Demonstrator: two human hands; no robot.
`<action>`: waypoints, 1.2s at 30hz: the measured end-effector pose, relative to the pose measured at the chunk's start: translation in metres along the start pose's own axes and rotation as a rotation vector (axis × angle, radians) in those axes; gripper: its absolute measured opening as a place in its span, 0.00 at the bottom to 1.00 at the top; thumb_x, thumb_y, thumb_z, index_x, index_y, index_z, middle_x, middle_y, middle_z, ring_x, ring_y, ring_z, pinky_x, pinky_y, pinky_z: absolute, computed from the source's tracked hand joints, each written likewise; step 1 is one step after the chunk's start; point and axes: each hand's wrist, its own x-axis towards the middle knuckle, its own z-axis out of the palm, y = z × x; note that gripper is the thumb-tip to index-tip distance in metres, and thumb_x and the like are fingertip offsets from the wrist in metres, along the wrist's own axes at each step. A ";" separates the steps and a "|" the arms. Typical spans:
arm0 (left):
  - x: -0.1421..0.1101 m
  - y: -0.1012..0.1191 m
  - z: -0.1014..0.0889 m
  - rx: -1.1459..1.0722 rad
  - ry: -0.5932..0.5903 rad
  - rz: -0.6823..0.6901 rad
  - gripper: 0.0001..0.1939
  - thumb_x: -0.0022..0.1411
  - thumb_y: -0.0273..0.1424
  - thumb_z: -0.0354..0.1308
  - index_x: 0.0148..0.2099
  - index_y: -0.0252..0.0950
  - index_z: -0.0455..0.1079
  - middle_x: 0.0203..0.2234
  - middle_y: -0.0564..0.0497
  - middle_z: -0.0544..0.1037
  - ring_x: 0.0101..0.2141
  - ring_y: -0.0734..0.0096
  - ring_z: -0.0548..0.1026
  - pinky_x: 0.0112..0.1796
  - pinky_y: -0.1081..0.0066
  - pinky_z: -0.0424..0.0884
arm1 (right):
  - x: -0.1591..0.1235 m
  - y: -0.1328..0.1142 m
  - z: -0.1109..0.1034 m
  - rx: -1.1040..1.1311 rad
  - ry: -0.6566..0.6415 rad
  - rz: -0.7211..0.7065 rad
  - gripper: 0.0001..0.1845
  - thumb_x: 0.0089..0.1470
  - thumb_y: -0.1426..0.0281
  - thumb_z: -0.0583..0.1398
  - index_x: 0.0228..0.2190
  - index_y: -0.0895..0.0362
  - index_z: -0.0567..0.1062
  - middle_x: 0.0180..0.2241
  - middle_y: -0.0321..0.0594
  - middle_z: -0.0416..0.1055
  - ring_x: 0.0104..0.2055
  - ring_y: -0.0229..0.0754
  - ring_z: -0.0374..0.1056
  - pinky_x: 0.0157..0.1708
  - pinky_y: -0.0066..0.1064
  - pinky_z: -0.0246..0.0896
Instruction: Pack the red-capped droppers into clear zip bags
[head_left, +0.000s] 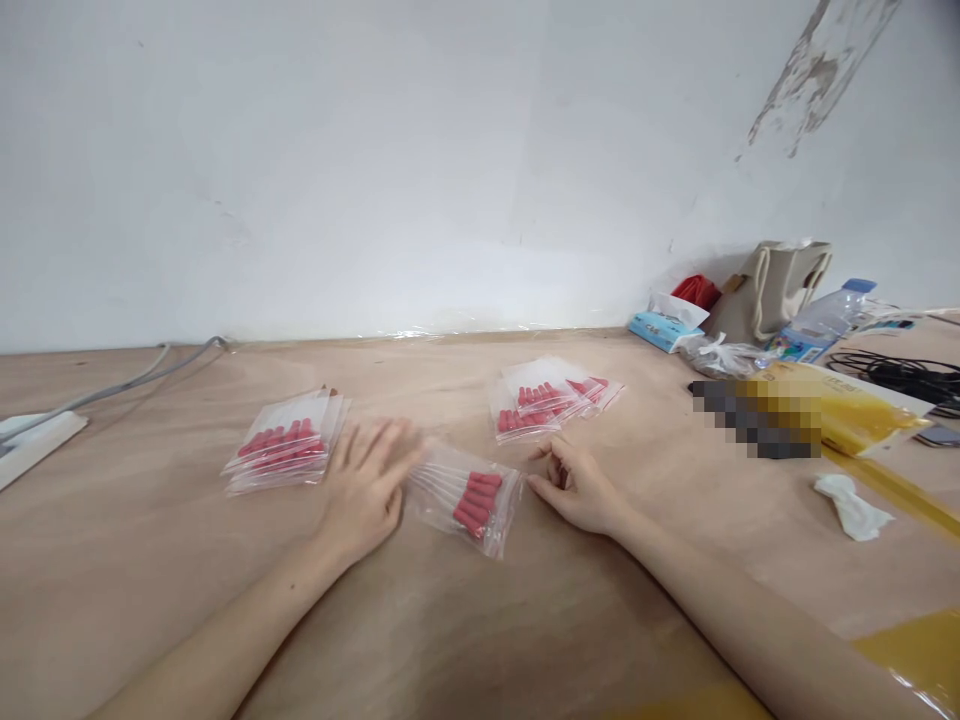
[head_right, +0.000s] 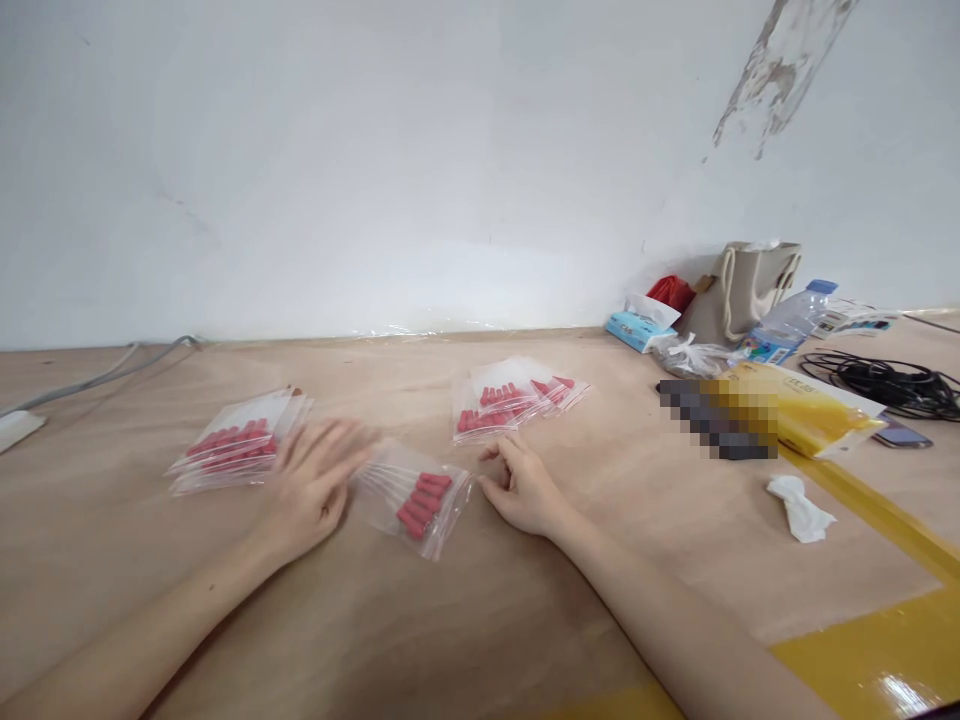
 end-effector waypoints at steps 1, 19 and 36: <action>0.001 0.000 0.000 0.029 0.076 -0.073 0.19 0.59 0.25 0.47 0.51 0.44 0.66 0.54 0.50 0.62 0.56 0.54 0.55 0.55 0.46 0.48 | -0.001 -0.001 -0.001 -0.001 -0.029 -0.026 0.14 0.45 0.75 0.57 0.37 0.55 0.70 0.32 0.38 0.65 0.24 0.33 0.59 0.23 0.26 0.59; -0.007 0.020 0.003 -0.100 -0.083 -0.061 0.17 0.63 0.33 0.45 0.54 0.39 0.64 0.53 0.45 0.64 0.50 0.59 0.65 0.49 0.59 0.65 | -0.005 -0.012 0.012 0.057 -0.133 -0.289 0.22 0.52 0.76 0.53 0.49 0.50 0.67 0.48 0.42 0.64 0.47 0.40 0.63 0.44 0.34 0.63; 0.007 -0.018 0.025 0.051 0.133 0.350 0.12 0.65 0.28 0.46 0.44 0.36 0.70 0.40 0.49 0.76 0.39 0.70 0.75 0.41 0.70 0.73 | 0.048 0.003 0.036 -0.466 0.142 -0.720 0.10 0.54 0.76 0.52 0.30 0.58 0.74 0.30 0.41 0.72 0.30 0.37 0.64 0.31 0.29 0.58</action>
